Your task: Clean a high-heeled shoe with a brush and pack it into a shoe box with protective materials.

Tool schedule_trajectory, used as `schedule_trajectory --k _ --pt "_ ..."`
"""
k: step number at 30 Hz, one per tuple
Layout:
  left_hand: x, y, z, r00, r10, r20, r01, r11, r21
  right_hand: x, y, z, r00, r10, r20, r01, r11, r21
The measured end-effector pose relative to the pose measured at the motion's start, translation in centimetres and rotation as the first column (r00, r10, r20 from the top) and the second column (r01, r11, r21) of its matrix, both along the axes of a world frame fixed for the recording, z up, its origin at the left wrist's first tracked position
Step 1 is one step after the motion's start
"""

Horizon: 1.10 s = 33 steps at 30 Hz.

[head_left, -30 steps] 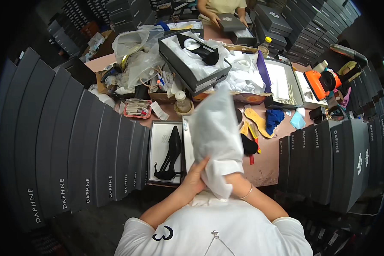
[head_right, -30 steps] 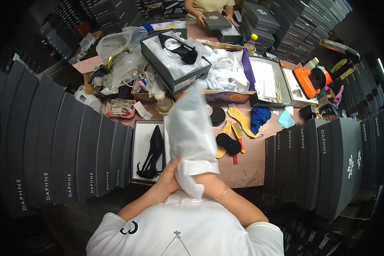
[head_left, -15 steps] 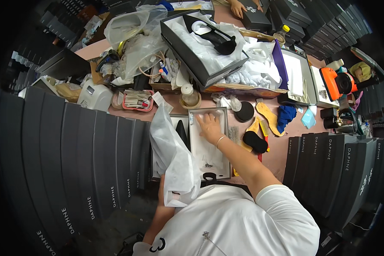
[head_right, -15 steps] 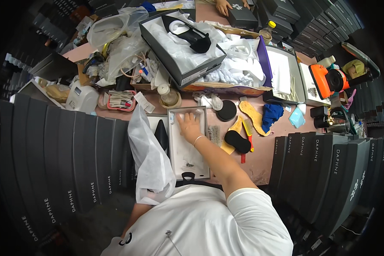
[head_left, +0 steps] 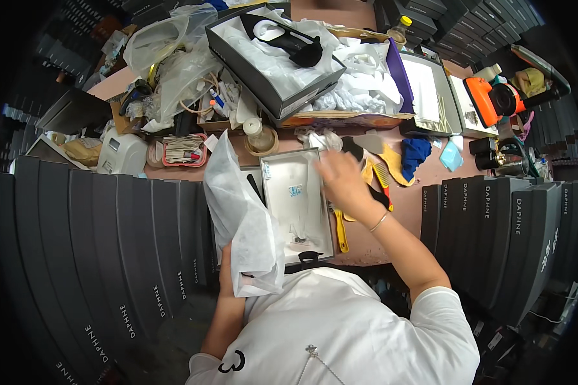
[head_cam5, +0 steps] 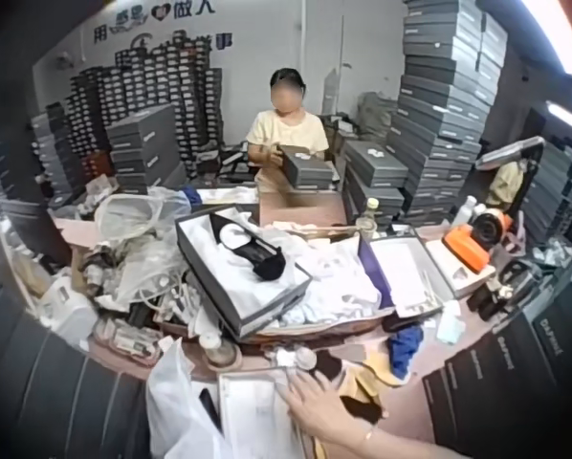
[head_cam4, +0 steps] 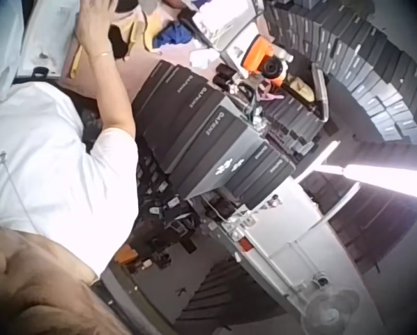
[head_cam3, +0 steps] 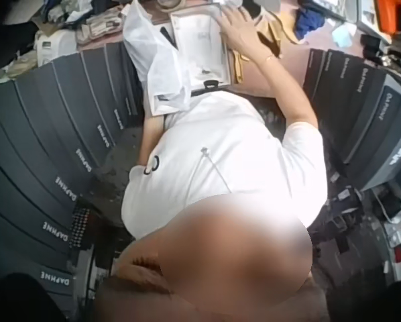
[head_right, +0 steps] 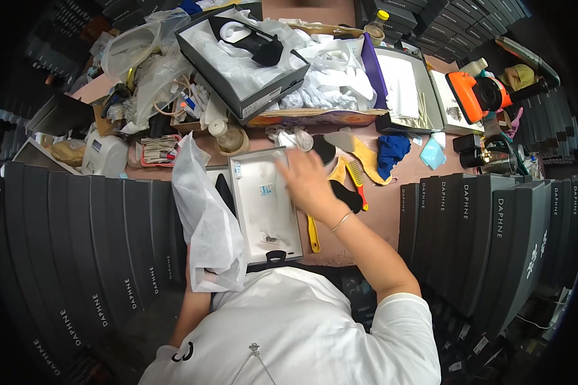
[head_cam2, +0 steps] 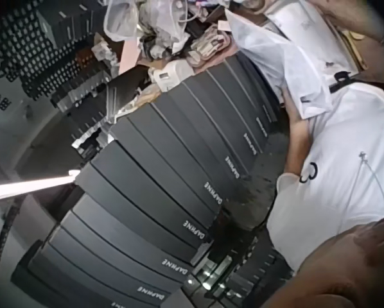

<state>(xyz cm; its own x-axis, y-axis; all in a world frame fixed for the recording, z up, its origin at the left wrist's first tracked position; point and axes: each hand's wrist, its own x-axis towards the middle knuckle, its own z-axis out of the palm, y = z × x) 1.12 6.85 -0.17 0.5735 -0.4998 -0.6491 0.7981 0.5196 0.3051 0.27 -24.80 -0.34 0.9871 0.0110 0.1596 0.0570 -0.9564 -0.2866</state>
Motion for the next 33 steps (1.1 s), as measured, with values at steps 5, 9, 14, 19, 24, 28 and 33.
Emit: schedule_trajectory --k 5,9,14,19,24,28,33 --pt "-1.4 -1.6 2.4 1.000 -0.025 0.008 0.024 0.990 0.142 -1.6 5.8 -5.5 0.763 0.262 -0.591 -0.513 0.801 -0.309" --pt "-2.5 -0.7 1.7 0.995 -0.016 0.098 -0.009 0.969 0.247 -2.4 7.7 -7.0 0.885 0.350 -0.306 -0.380 0.924 -0.042" --pt "-3.5 2.4 -4.0 0.984 0.026 0.179 -0.044 0.994 0.100 -3.1 8.5 -6.3 0.864 0.466 -0.191 -0.473 0.881 0.014" --pt "-1.3 -0.5 0.5 0.885 0.124 0.448 -0.315 0.869 0.381 -4.2 3.7 -2.9 0.996 0.003 0.084 -0.001 1.000 -0.024" --pt "0.3 -5.3 0.1 0.622 0.064 0.780 -0.588 0.695 0.412 -8.2 7.1 8.2 0.754 0.432 -0.494 0.586 -0.104 0.804" --pt "-3.8 -9.3 1.4 0.524 -0.242 0.816 -0.376 0.794 0.477 -9.4 10.1 1.0 0.968 -0.068 -0.242 0.217 -0.257 0.941" --pt "-3.6 -7.8 0.4 0.217 -0.759 0.613 0.353 0.647 0.676 -11.0 5.4 2.6 0.854 -0.421 -0.304 0.203 -0.268 0.942"
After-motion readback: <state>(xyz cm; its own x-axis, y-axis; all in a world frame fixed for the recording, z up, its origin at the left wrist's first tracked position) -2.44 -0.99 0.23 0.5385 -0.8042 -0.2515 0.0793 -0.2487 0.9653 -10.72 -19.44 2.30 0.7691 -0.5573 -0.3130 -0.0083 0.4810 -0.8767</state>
